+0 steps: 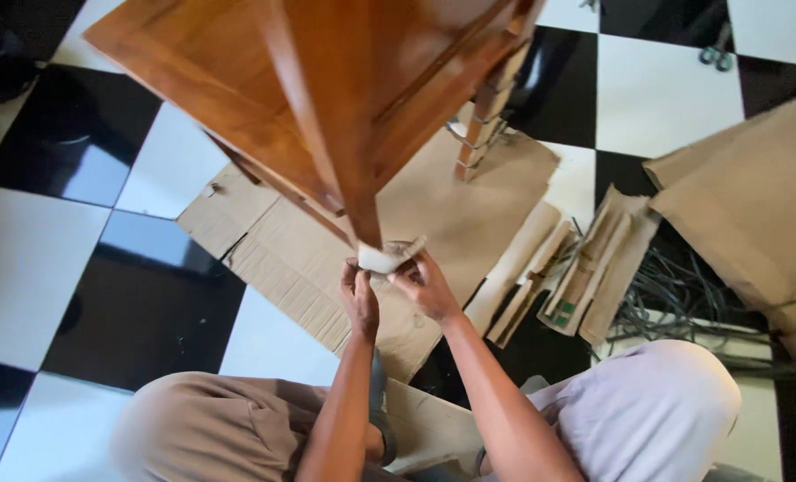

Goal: Wrapping a furniture leg with cardboard and securing it with black ties

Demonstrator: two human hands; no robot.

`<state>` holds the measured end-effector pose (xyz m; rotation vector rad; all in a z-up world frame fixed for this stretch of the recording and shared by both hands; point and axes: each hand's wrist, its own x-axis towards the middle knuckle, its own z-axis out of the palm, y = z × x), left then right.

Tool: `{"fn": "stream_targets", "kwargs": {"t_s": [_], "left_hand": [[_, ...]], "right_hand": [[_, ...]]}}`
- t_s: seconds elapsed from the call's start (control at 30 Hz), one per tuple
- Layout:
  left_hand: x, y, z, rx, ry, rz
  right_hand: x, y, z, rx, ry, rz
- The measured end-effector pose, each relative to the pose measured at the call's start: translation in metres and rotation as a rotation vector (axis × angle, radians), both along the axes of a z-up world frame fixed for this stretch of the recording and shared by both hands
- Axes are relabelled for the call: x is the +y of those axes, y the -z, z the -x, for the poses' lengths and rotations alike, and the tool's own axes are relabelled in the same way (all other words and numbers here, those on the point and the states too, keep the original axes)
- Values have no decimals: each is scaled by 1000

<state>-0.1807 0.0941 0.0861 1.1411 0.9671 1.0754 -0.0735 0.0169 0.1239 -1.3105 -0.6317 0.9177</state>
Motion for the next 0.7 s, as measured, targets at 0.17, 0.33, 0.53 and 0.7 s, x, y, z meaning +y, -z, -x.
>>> {"fn": "stream_targets", "kwargs": {"t_s": [0.17,0.33,0.53,0.7], "left_hand": [[23,-21,9,132,-44,-20],[42,-20,7,224,-37,29],[45,-23,5,159,110,-55],[29,-31,-8,144,270,-140]], "right_hand": [[25,-12,9,-166,15,-30],[39,-23,7,-299,73,-10],[50,-22,12,-443,120,11],[53,-32,13,-516,111,84]]}}
